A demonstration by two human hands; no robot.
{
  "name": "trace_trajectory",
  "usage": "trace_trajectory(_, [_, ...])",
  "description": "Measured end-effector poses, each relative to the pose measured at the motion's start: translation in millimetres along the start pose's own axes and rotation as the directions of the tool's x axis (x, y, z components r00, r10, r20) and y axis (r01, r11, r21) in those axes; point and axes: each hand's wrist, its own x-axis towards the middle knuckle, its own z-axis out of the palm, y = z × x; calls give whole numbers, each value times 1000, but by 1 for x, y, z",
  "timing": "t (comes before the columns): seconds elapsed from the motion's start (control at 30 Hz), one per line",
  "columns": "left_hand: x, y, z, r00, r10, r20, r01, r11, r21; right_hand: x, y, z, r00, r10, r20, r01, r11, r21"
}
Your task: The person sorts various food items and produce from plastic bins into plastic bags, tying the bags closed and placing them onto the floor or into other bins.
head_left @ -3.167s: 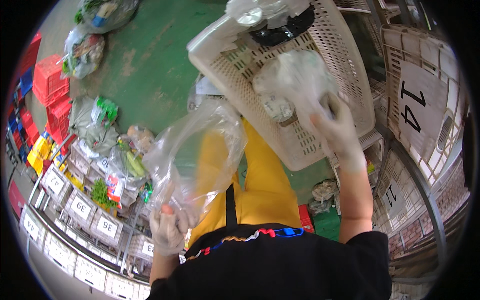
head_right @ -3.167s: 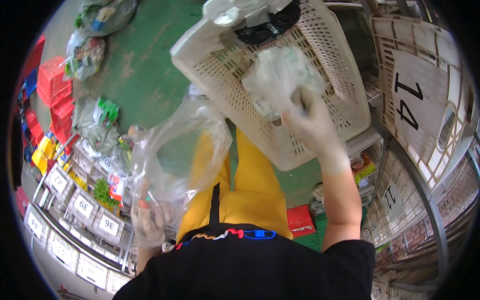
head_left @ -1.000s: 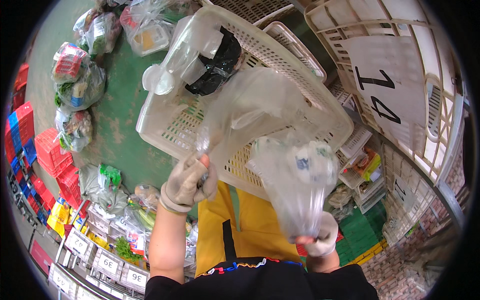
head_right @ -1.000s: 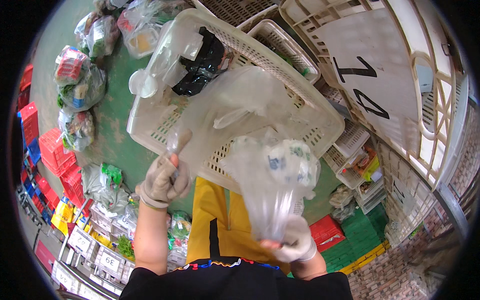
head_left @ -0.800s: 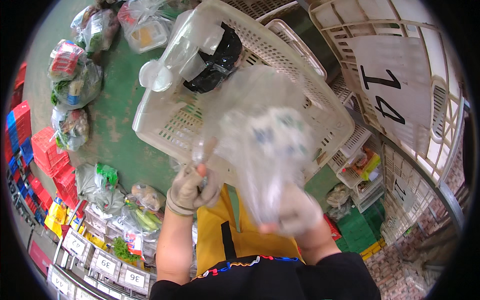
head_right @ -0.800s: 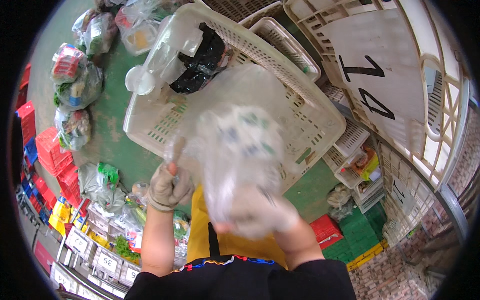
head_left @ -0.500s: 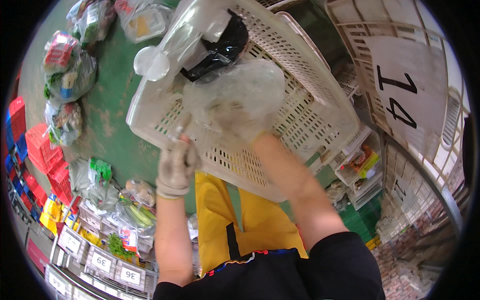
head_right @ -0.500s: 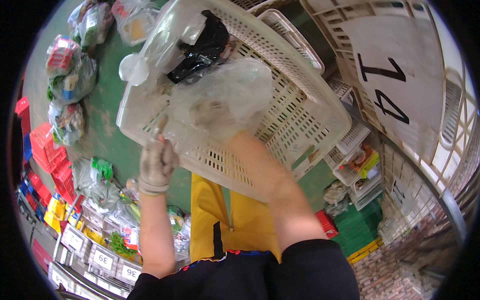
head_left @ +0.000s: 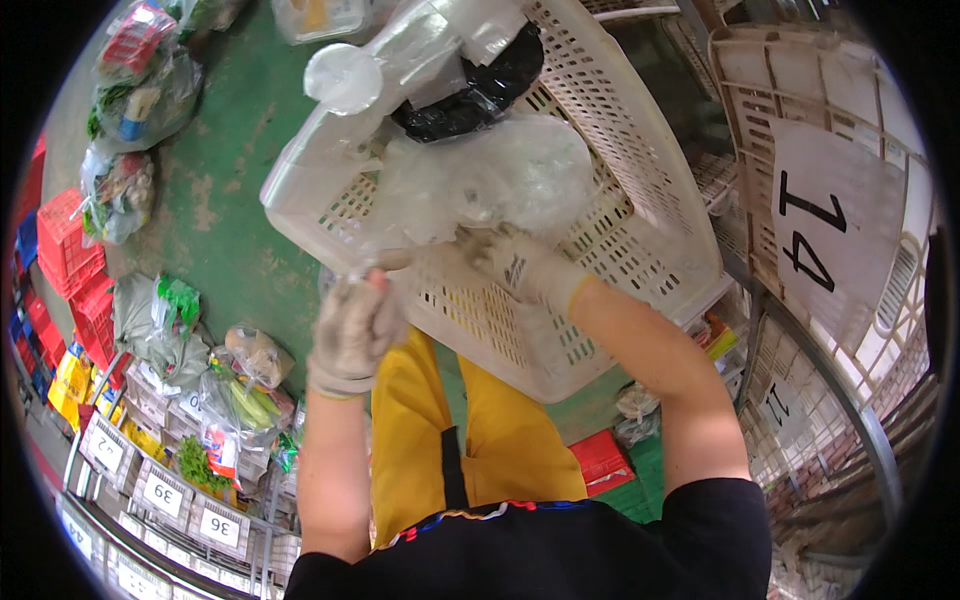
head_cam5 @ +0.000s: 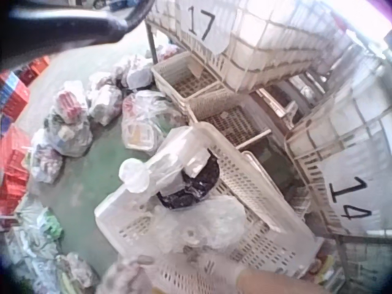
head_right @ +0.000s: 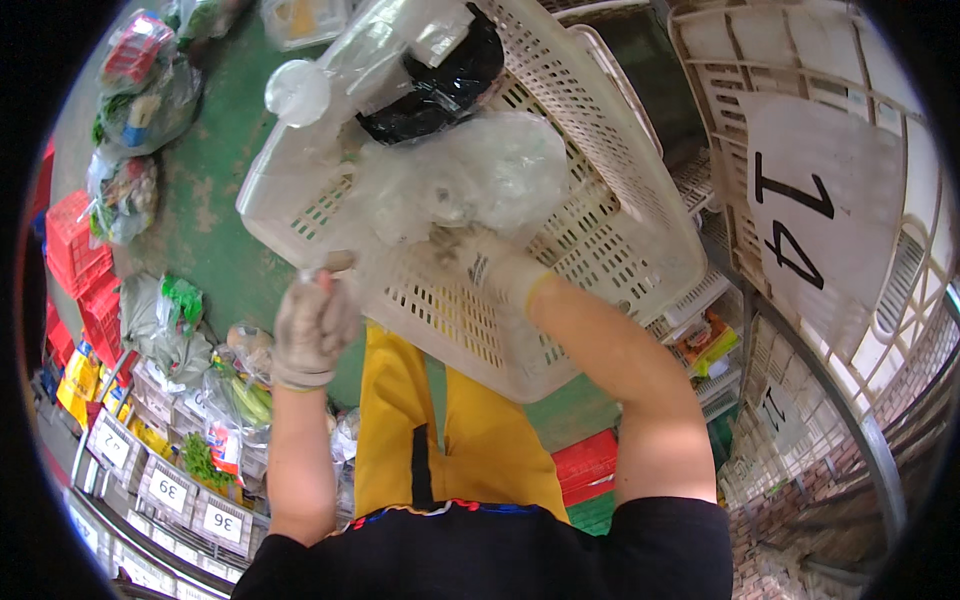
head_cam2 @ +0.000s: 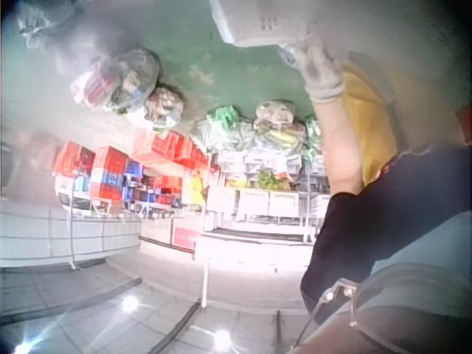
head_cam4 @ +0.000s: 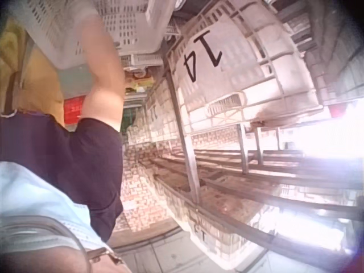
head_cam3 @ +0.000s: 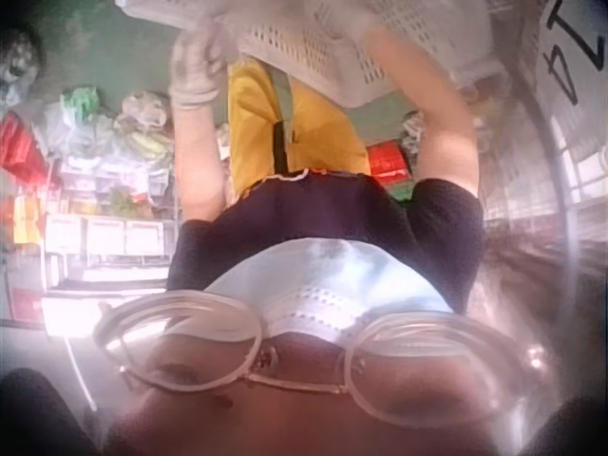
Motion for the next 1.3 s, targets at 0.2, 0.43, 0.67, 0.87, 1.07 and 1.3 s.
trace_trajectory(0.2, [-12, -21, -33, 996, -23, -83, 17, 997, -69, -111, 58, -34, 836, 541, 85, -548, 825, 139])
trace_trajectory(0.43, [-70, -11, 9, 984, -100, 146, 120, 984, -131, -110, -51, -160, 930, 368, -10, -367, 929, 51])
trace_trajectory(0.67, [-50, -33, 23, 984, -133, 116, 119, 986, 118, 84, 137, -66, 446, 891, -88, -420, 296, 858])
trace_trajectory(0.87, [-35, -40, -4, 989, 12, 144, 7, 991, -132, 27, 18, -77, 475, 873, -115, 96, 79, 992])
trace_trajectory(1.07, [-9, -42, -33, 929, 74, 363, -8, 984, -179, -137, -118, -92, 381, 872, -308, 609, 14, 793])
trace_trajectory(1.3, [10, -16, -57, 870, 40, 492, 58, 981, -183, -136, -149, 15, 509, 739, -441, -186, 595, 782])
